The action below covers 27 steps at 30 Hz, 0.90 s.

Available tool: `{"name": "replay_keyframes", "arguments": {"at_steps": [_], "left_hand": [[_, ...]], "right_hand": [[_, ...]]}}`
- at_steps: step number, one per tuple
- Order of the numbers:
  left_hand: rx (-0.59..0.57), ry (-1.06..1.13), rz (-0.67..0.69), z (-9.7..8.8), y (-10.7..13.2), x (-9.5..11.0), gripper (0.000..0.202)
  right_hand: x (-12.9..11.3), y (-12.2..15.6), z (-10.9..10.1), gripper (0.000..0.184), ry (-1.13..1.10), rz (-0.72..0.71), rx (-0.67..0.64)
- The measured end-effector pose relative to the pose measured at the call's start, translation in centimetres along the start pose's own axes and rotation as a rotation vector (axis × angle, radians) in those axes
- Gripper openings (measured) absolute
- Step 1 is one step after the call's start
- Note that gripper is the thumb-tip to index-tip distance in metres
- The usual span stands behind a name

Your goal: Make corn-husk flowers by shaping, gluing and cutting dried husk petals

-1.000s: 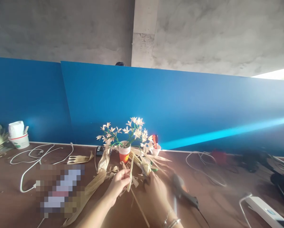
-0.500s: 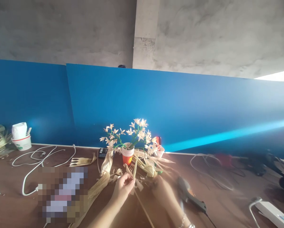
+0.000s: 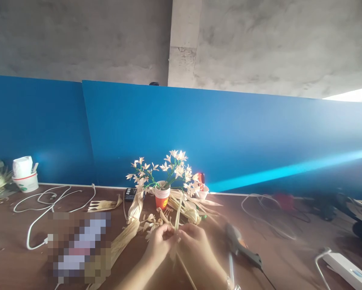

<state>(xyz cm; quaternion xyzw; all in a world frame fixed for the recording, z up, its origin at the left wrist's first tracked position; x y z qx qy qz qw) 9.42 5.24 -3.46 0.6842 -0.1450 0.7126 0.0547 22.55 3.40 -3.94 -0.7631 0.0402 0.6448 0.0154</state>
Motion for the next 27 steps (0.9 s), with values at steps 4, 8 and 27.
{"name": "replay_keyframes", "arguments": {"at_steps": [4,8,27], "left_hand": [[-0.041,0.034,-0.003,0.7,0.4,0.2,0.024],[-0.091,0.033,-0.041,1.1,0.6,-0.1,0.023],[-0.004,-0.175,-0.067,0.0,0.6,0.1,0.021]], "right_hand": [[0.6,0.2,0.4,0.018,-0.051,0.022,0.039],[0.0,0.6,0.0,0.012,-0.084,0.031,0.06],[1.1,0.8,0.9,0.034,-0.266,0.11,0.007]]}}
Point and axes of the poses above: each hand's wrist, its own y-axis away from the middle knuckle, its own z-axis out of the palm, x = y × z, the point moved 9 cm from there along -y, towards the middle knuckle, and after that the axes turned 4 degrees about z, right-handed, at the moved point
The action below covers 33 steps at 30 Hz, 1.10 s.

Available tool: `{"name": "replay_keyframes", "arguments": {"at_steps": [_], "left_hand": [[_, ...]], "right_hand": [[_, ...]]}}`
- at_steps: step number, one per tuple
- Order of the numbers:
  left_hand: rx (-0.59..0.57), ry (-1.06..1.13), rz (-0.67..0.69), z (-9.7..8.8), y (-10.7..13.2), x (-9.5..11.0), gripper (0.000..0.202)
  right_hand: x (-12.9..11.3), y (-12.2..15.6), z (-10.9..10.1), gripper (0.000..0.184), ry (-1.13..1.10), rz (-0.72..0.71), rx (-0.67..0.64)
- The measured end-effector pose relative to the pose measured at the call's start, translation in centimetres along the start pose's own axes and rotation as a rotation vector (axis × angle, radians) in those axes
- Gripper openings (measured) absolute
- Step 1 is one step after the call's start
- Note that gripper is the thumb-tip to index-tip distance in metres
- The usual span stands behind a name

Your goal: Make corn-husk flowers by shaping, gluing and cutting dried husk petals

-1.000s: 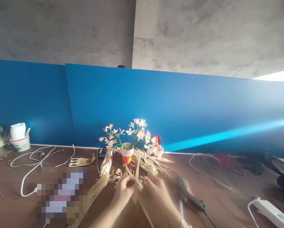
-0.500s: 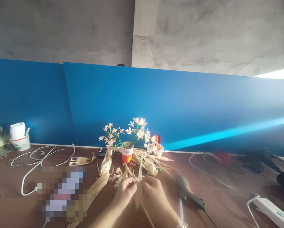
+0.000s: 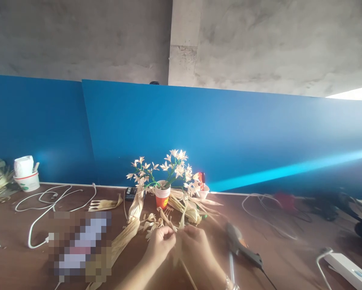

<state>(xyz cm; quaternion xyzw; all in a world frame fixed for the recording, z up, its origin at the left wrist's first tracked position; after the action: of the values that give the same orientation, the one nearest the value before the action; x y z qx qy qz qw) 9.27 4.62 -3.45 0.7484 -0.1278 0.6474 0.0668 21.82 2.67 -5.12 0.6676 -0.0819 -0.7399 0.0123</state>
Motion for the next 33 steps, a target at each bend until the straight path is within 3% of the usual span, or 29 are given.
{"name": "replay_keyframes", "arguments": {"at_steps": [4,11,15,20,24,28,33], "left_hand": [[0.0,0.082,-0.034,0.0,-0.1,-0.7,0.02],[-0.139,0.359,-0.089,1.2,0.0,-1.1,0.037],[-0.167,0.484,-0.166,1.4,0.4,-0.9,0.041],[-0.305,0.566,-0.208,2.1,1.1,0.0,0.04],[-0.351,0.57,-0.228,2.4,1.4,0.0,0.038],[-0.366,0.569,-0.222,2.6,1.5,-0.1,0.038],[-0.369,0.567,-0.195,2.7,1.6,0.4,0.039]], "right_hand": [[0.1,0.1,0.0,0.03,0.035,0.026,0.007],[0.1,-0.5,0.7,0.035,0.04,-0.011,-0.104],[-1.5,0.6,1.6,0.043,0.015,-0.037,-0.171],[-4.4,3.3,4.2,0.045,-0.035,-0.028,-0.37],[-4.8,4.1,5.2,0.039,-0.145,0.011,-0.507],[-4.2,3.8,4.8,0.039,-0.144,0.026,-0.499],[-3.5,3.0,3.4,0.039,0.016,0.003,-0.442]]}}
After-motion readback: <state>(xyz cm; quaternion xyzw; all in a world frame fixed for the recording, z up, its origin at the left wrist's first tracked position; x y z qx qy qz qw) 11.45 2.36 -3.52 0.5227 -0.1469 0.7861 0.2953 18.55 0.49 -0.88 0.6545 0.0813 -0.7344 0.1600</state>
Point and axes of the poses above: each hand's wrist, its own y-axis away from the middle knuckle, its own z-axis out of the palm, x = y × z, the point moved 9 cm from there along -y, towards the middle knuckle, and after that the axes turned 4 degrees about z, right-handed, at the moved point
